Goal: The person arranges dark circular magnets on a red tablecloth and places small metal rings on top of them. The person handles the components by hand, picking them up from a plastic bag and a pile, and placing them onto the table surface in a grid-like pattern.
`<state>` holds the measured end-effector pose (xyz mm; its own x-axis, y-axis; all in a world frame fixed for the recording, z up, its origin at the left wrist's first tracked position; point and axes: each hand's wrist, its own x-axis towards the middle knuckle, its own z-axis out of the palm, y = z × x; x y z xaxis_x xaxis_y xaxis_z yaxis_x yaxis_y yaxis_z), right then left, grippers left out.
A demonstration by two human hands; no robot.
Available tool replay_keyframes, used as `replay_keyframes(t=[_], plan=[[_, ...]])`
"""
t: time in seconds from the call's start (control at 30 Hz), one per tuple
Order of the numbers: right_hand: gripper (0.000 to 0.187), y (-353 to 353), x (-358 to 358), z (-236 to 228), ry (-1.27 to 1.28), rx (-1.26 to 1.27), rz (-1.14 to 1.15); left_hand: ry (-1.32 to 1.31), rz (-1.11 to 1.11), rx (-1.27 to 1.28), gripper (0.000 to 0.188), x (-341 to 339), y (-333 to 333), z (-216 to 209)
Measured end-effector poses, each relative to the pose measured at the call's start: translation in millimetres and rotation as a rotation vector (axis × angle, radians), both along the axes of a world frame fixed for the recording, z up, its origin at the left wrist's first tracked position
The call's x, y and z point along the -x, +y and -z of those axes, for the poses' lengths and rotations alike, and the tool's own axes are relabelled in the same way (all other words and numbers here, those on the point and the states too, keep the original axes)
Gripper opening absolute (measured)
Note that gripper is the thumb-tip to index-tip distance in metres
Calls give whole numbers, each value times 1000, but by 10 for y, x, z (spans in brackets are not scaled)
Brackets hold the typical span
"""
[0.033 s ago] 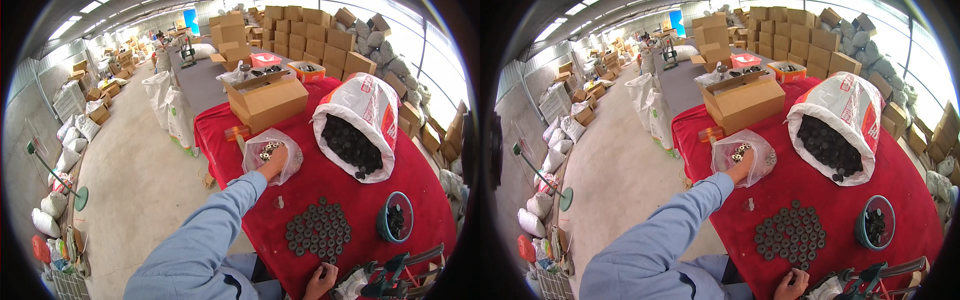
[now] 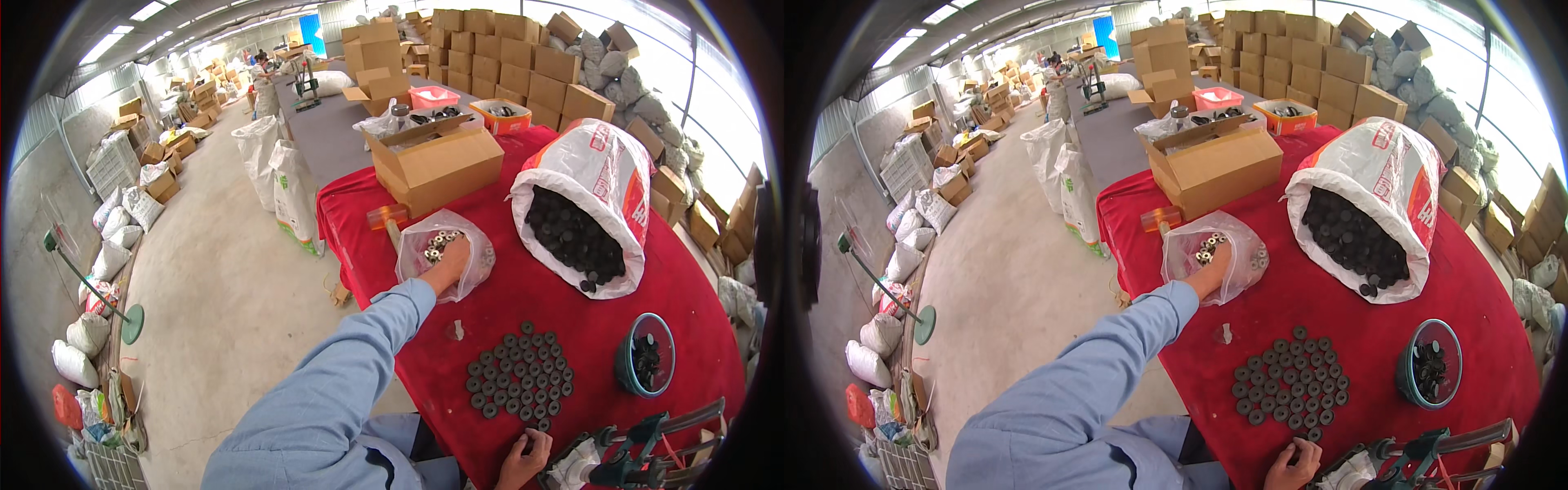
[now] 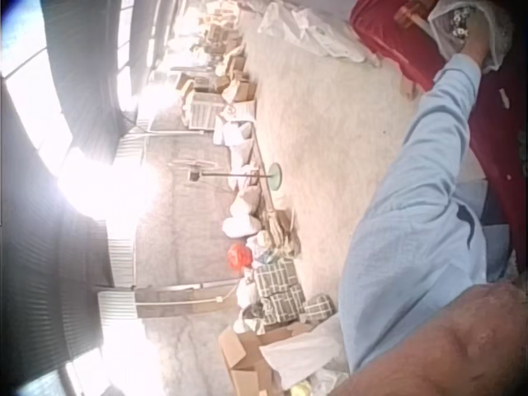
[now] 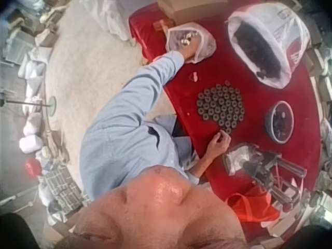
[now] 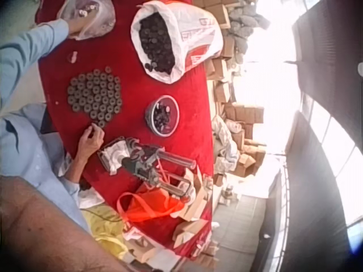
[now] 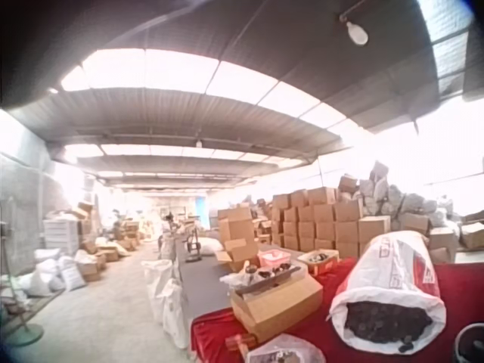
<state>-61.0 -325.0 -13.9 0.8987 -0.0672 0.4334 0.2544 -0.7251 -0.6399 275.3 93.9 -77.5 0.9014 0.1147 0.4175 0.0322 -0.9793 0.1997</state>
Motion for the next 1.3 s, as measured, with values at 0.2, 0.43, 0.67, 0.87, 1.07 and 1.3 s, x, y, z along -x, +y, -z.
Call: replay_keyframes(t=[0.2,0.43,0.67,0.87,1.07,1.3], plan=[[13,13,-2,-22,24,-2,1,-7,19,14,39,-15,-29,22],[13,1,43,7,31,3,22,-11,60,31,38,-1,-138,32],[16,36,-18,112,81,-78,48,-39,140,54,37,21,-129,-48],[18,19,-25,116,41,-53,91,-75,227,82,36,99,-151,-170],[18,-1,-36,157,10,-64,80,-135,355,108,36,183,-79,-333],[17,7,-40,109,-36,-68,87,-150,460,158,36,214,-114,-550]])
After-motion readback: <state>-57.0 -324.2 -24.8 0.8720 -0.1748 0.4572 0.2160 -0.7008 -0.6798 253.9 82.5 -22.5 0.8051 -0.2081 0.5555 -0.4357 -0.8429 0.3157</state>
